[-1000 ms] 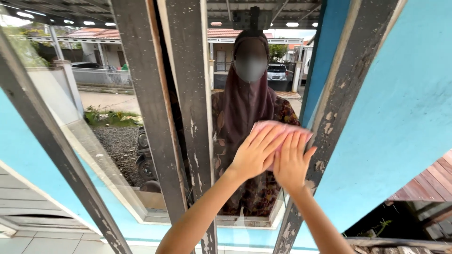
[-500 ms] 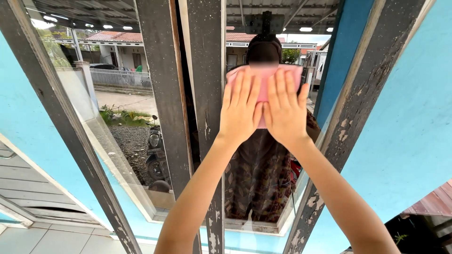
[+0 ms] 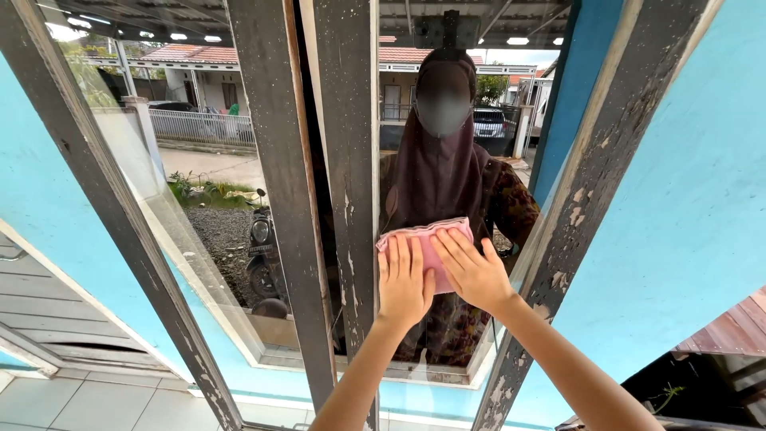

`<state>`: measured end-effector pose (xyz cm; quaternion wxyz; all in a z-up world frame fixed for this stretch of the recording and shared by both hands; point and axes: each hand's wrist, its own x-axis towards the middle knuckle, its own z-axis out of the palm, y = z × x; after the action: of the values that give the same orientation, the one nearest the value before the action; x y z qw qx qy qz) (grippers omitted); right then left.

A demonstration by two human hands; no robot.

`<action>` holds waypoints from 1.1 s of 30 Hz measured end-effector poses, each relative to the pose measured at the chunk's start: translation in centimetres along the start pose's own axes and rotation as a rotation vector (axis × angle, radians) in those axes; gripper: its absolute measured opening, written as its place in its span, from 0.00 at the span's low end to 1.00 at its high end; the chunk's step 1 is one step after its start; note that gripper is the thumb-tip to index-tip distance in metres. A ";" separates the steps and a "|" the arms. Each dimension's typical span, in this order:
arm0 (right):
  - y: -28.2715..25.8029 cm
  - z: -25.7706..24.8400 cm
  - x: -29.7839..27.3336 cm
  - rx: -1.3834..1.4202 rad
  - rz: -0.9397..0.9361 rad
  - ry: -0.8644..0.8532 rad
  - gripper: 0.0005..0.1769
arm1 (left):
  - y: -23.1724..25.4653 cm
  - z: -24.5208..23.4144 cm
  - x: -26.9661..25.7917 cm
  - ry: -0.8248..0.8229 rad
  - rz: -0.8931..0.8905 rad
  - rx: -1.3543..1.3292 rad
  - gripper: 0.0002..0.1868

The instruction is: Wiping a window pane with a pink cloth.

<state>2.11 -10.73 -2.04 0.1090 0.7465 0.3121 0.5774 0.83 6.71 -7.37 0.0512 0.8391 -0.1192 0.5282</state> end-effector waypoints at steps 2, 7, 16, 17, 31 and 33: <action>1.1 -0.6 1.5 0.006 -0.014 0.025 0.29 | 0.1 0.2 1.7 0.038 0.001 -0.019 0.36; 4.9 -3.1 7.2 -0.034 -0.035 0.018 0.29 | 0.2 -1.6 9.5 0.123 0.041 -0.060 0.33; 13.0 -4.6 12.5 -0.373 0.100 0.074 0.30 | 3.1 -4.7 23.4 0.217 0.178 -0.095 0.34; 13.3 -4.7 12.4 -0.346 0.162 0.081 0.29 | 3.7 -4.8 24.3 0.249 0.233 -0.055 0.33; 4.5 -3.6 1.1 -0.180 0.322 -0.034 0.30 | 5.7 -2.1 12.5 0.267 0.316 -0.137 0.30; 2.1 -3.1 -1.6 -0.149 0.347 -0.025 0.30 | 5.8 -1.5 9.2 0.239 0.326 -0.172 0.30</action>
<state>-0.28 -13.96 -1.26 0.0664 0.7863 0.1335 0.5996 1.80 0.08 1.29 0.0505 0.7326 -0.2911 0.6132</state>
